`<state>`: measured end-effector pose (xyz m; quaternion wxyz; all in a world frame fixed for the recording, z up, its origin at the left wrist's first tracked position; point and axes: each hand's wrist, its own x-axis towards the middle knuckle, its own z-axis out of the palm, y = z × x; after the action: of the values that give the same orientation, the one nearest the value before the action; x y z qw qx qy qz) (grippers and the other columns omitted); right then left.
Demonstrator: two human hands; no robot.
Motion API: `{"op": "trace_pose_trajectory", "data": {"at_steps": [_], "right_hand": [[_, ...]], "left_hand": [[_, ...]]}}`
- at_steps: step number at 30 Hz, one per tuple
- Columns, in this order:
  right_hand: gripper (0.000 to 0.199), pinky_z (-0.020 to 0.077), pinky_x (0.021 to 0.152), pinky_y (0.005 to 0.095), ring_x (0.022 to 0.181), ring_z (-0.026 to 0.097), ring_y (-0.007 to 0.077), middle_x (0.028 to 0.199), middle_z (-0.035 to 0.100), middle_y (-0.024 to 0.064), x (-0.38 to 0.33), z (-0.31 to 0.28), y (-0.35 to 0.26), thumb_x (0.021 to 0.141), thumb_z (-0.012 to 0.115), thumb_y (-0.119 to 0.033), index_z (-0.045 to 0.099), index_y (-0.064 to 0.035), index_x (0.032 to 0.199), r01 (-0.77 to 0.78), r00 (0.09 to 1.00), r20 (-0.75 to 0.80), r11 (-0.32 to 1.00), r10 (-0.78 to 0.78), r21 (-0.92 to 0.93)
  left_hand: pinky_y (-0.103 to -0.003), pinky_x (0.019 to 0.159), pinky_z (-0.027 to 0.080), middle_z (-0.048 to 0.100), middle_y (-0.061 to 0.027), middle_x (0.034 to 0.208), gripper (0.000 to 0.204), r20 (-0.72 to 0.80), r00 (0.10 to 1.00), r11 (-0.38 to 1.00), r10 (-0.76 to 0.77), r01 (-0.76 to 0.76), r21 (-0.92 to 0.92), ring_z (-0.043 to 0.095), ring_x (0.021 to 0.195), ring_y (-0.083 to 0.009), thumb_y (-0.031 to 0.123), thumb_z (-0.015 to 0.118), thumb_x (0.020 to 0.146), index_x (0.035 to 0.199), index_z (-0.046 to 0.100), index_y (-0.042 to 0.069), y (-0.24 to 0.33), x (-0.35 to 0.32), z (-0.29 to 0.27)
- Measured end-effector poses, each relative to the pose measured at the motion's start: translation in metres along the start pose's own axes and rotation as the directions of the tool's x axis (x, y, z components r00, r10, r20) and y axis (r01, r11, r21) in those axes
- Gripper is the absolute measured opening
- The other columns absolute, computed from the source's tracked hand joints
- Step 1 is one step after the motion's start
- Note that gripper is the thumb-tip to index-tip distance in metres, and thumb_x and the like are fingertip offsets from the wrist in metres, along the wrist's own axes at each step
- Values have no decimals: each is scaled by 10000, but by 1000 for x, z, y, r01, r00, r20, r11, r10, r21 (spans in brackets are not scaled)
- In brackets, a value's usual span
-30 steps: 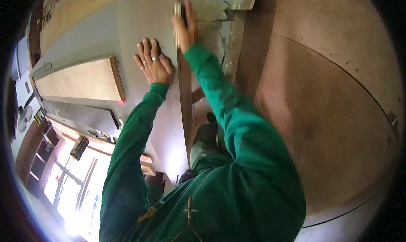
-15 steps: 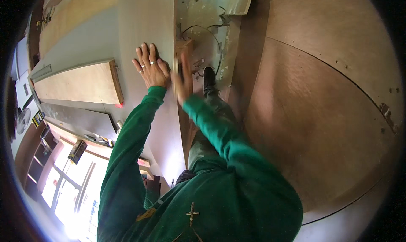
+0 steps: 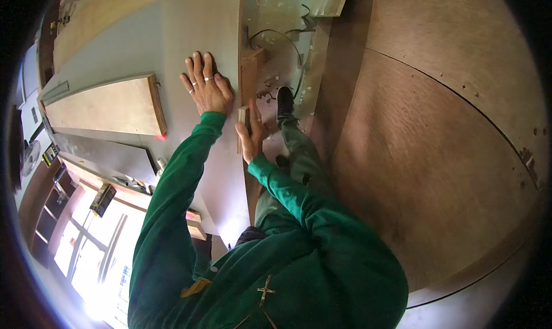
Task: The person sands the edge and surface of a wooden plank using a small sanding block, periodically checking the surface by hand.
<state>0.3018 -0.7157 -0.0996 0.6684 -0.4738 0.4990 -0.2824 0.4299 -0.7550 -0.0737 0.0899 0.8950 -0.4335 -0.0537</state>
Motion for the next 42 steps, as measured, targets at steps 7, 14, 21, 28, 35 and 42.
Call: {"op": "trace_pose_trajectory", "data": {"at_steps": [7,14,21,28,35,42], "right_hand": [[668,352,996,343,1151,468,232,1325,475,165,208,1,-63,876,529,-230,275,-13,1454,214,971,59,952,-232,220],[635,133,1148,391,1416,195,279,1510,274,155,58,2,-6,884,515,-133,271,-39,1463,59,997,39,995,-62,78],[572,374,1029,360,1195,492,179,1301,520,147,306,13,-113,916,546,-299,383,-66,1413,207,958,116,911,-263,357],[650,262,1102,387,1363,308,300,1470,333,165,154,15,-52,860,534,-174,305,-30,1451,209,976,37,969,-216,135],[520,348,1047,384,1178,495,212,1246,543,141,362,9,-139,913,542,-282,440,-44,1364,354,909,106,881,-403,313],[618,375,1000,354,1146,490,215,1312,499,87,218,19,-6,854,546,-181,360,6,1413,47,996,-81,995,-41,82]], "left_hand": [[-544,1135,18,270,-144,1505,560,-35,998,997,49,-51,-49,142,1427,-338,191,390,870,1421,351,97,4,6,9],[-535,1139,14,272,-143,1505,555,-16,1000,1000,-1,1,-11,144,1428,-333,188,394,869,1415,362,97,-2,6,4],[-530,1142,14,274,-150,1502,561,1,999,998,51,-51,-21,145,1426,-335,182,406,862,1413,362,86,2,7,7],[-545,1139,19,263,-154,1505,576,20,1000,1000,3,-3,6,144,1424,-341,180,402,857,1423,340,89,-4,7,-3],[-567,1131,35,270,-152,1498,584,21,998,998,52,-51,-42,146,1423,-346,177,438,833,1405,362,95,9,11,4],[-634,1095,98,273,-167,1487,632,122,992,999,-34,38,-28,151,1413,-379,159,501,750,1371,400,102,-4,14,-17]]}}
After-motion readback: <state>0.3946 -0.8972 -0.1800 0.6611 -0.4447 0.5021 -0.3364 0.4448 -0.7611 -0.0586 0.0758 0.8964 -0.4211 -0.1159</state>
